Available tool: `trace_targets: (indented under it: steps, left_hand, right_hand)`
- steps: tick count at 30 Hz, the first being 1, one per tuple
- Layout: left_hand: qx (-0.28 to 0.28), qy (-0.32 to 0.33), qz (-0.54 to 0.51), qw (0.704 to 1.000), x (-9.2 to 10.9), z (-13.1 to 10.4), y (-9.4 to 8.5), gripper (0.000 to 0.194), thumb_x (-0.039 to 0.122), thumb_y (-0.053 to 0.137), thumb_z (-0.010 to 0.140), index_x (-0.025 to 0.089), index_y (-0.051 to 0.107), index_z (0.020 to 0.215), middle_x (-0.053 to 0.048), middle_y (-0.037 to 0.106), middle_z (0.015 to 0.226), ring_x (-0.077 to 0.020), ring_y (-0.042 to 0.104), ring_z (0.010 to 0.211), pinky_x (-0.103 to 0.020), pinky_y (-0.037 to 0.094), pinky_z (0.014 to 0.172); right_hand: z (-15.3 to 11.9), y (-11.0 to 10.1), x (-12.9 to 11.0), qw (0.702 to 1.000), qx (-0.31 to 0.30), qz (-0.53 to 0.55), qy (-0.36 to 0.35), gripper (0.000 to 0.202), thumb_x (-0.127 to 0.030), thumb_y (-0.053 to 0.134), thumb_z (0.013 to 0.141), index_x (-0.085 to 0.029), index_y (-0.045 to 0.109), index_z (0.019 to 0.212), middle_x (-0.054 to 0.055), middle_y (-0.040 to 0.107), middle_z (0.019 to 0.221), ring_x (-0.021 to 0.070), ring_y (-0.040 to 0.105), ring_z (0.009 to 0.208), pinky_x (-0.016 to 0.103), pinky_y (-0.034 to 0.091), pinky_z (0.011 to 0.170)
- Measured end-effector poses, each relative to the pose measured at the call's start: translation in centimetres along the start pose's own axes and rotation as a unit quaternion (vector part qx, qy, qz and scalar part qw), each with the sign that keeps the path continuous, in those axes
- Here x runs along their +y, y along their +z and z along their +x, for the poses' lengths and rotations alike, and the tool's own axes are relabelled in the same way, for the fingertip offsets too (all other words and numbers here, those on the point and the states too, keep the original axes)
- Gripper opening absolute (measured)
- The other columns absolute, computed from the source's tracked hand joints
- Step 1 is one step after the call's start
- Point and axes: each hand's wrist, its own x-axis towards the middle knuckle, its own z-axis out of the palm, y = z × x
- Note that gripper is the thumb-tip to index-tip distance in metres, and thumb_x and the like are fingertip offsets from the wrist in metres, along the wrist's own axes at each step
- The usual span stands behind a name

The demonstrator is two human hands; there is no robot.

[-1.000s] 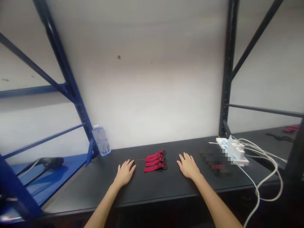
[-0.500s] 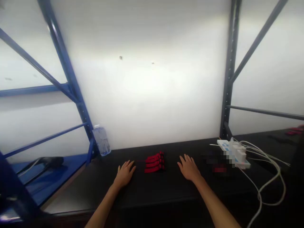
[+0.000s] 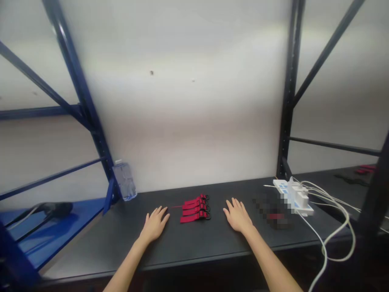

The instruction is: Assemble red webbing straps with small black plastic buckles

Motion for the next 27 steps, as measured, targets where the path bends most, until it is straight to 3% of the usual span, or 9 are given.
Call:
trace_targets:
  steps: [16,27]
  left_hand:
    - [0.002,0.002,-0.01,1.0,0.12,-0.11,-0.1,0.056,0.051,0.027,0.094,0.022,0.044,0.138,-0.013,0.037,0.148,-0.0312,0.028,0.138,-0.056,0.017,0.109]
    - [0.011,0.006,-0.008,1.0,-0.4,0.26,0.87,0.056,0.052,0.027,0.093,0.022,0.044,0.138,-0.014,0.038,0.147,-0.0313,0.029,0.137,-0.057,0.018,0.108]
  right_hand:
    - [-0.22,-0.11,0.0,1.0,0.005,0.004,-0.006,0.065,-0.055,0.02,0.093,-0.017,0.036,0.144,0.013,0.028,0.151,0.0282,0.021,0.14,0.043,0.011,0.113]
    - [-0.05,0.0,0.08,1.0,0.004,-0.005,-0.002,0.065,-0.056,0.02,0.093,-0.017,0.035,0.144,0.013,0.027,0.152,0.0276,0.021,0.141,0.043,0.011,0.113]
